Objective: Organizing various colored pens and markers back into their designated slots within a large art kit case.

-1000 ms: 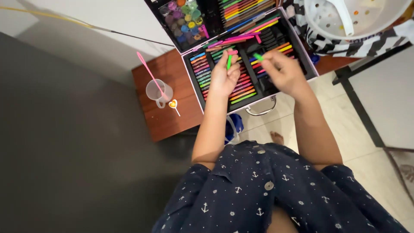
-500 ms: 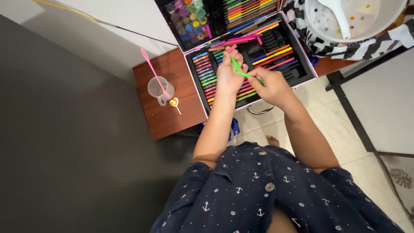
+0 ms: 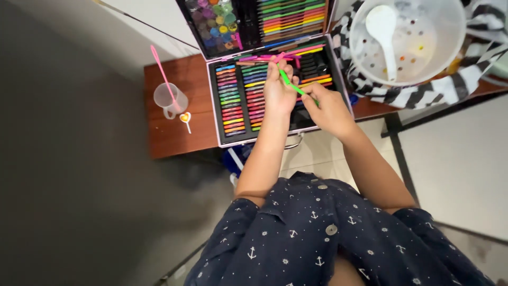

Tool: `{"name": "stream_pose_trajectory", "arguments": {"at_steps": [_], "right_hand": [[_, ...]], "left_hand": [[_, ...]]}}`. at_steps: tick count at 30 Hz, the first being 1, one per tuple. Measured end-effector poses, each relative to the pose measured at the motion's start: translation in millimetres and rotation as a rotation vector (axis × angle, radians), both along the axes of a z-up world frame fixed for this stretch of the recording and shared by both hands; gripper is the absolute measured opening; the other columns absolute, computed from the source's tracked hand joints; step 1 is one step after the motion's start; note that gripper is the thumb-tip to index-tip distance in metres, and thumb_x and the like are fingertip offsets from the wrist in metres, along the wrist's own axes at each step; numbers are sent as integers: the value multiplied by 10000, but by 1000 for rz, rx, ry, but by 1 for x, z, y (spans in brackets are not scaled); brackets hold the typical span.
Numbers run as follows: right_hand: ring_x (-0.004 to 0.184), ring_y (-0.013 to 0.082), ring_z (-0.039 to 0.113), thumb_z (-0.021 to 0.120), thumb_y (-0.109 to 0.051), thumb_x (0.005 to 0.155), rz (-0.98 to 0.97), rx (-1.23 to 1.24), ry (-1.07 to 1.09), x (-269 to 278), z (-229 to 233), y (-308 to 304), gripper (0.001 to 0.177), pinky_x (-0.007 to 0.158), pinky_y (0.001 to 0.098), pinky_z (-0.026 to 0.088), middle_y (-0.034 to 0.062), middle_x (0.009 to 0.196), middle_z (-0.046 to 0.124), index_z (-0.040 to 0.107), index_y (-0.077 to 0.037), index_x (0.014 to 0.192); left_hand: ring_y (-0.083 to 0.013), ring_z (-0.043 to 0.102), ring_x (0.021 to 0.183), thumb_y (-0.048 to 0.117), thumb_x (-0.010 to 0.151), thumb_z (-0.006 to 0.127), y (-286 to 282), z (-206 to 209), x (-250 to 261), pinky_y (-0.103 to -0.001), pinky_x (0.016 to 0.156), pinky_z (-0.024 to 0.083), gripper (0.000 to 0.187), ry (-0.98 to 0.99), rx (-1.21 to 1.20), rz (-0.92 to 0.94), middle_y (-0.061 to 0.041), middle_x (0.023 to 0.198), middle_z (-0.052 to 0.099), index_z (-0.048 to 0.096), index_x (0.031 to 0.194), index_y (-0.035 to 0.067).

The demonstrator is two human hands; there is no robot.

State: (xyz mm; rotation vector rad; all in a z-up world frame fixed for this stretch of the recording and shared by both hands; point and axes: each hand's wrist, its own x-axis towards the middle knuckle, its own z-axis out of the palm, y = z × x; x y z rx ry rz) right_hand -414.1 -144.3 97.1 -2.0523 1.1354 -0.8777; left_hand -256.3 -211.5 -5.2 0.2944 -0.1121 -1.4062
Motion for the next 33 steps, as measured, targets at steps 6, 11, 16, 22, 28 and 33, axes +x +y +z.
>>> {"name": "stream_pose_trajectory", "arguments": {"at_steps": [6,11,16,22,28,33], "right_hand": [[597,257,649,652,-153,991,49,29,-34,-34,8,-22,171,587,367,492,142,766,691,662,-25,1104],[641,333,665,665,-158,992,132,-32,42,-49,7,-32,177,598,409,505,165,779,694,654,-24,1107],[770,420,684,666,-132,995,248,-204,102,-60,11,-40,157,650,468,519,218,869,700,641,-13,1094],[836,412,702,653,-85,1032,305,-163,-40,-54,-3,-49,212,685,438,530,209,920,710,512,-17,1175],[771,265,695,616,-85,1024,303,234,-170,-42,-25,-64,316,682,361,514,142,884,732,432,-49,1278],[944,180,740,562,-115,1085,400,110,-281,-34,-52,-75,223,822,315,552,121,1017,737,477,-39,1276]], "left_hand": [[-118,593,886,342,1040,540,-3,18,-38,-297,758,447,267,-105,127,303,53,1093,665,532,1269,207],[-102,563,840,314,1087,559,-7,-11,-54,-264,687,407,240,-208,126,499,24,1020,646,553,1278,169],[-92,560,853,282,1104,564,4,1,-72,-247,697,421,225,-362,152,672,-9,1007,653,564,1268,129],[-85,589,869,267,1065,544,17,23,-82,-249,676,450,226,-319,213,662,-15,1064,679,544,1246,131],[-106,596,875,259,1086,553,11,7,-85,-258,723,482,228,-336,169,630,-51,1066,671,542,1245,96],[-127,604,870,249,1099,579,4,0,-83,-262,756,500,241,-344,188,608,-69,1005,667,571,1231,48]]}}
